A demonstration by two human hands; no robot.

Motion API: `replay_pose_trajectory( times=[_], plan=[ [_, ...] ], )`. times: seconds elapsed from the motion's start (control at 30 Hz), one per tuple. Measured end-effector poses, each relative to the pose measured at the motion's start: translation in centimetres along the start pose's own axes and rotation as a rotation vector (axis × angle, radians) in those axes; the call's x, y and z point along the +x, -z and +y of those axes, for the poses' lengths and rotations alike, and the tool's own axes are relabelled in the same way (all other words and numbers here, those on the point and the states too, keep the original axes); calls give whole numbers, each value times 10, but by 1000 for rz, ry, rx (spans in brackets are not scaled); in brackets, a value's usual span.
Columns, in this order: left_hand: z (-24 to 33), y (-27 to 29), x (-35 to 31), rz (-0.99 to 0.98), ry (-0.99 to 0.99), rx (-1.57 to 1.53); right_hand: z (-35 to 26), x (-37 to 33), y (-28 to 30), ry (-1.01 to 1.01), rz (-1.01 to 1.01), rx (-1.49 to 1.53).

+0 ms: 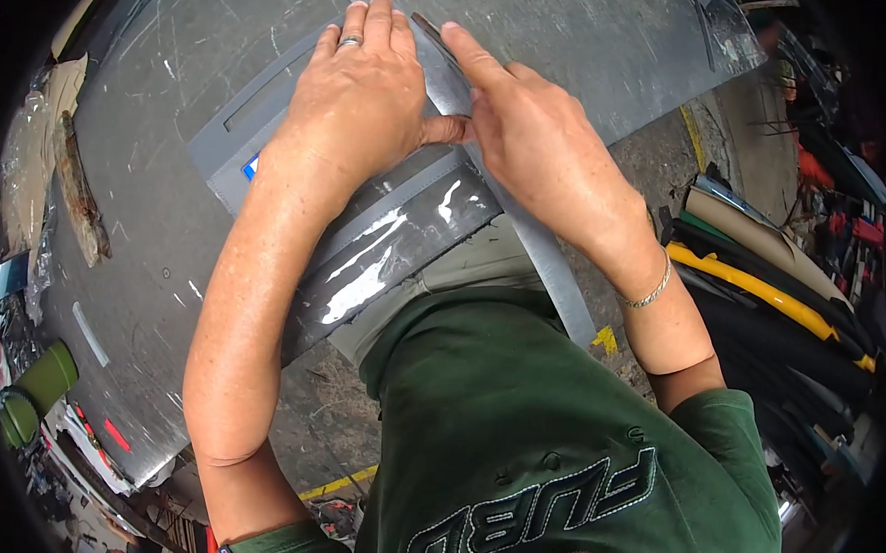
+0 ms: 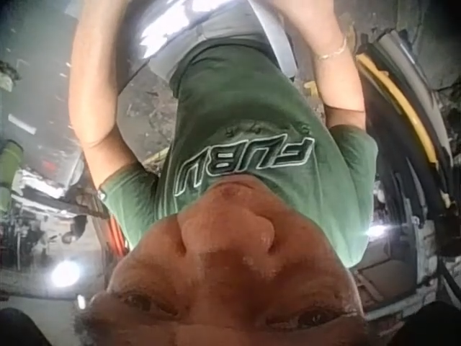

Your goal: Cut a gray plastic sheet along straight lines using a metal ruler as a guide and a utility knife.

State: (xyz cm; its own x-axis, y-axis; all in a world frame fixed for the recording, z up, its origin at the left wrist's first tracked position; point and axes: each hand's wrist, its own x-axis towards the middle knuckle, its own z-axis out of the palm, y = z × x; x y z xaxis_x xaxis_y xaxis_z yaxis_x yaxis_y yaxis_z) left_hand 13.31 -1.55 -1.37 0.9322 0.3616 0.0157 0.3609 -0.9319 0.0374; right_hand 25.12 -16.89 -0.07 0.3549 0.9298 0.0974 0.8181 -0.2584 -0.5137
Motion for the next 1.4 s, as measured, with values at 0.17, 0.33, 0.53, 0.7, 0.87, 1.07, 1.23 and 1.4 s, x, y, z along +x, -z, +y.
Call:
replay_pose_trajectory(
  times=[0.17,0.33,0.53,0.7,0.87,1.07,1.23,1.4],
  plan=[
    [1,-3,-5,-67,-21,63,-4,-29,12,-59,-44,0],
    [-6,-10,-4,-7,-66,63,-5,-61,16,-132,-92,14],
    [2,-3,-8,-13,-59,66,-8,-99,30,-219,-137,63],
    [-1,-1,-3,-42,-97,94,-8,-133,35,-292,-182,65],
    [-2,1,-1,-79,-61,79,-8,-160,53,-322,-246,95],
    [15,10,-9,-6,38,-2,19,-184,52,-263,58,149],
    [-1,4,-41,88,60,-197,29,-192,19,-442,-136,642],
    [-60,1,-62,149,393,22,37,-164,29,-347,95,684]
  ],
)
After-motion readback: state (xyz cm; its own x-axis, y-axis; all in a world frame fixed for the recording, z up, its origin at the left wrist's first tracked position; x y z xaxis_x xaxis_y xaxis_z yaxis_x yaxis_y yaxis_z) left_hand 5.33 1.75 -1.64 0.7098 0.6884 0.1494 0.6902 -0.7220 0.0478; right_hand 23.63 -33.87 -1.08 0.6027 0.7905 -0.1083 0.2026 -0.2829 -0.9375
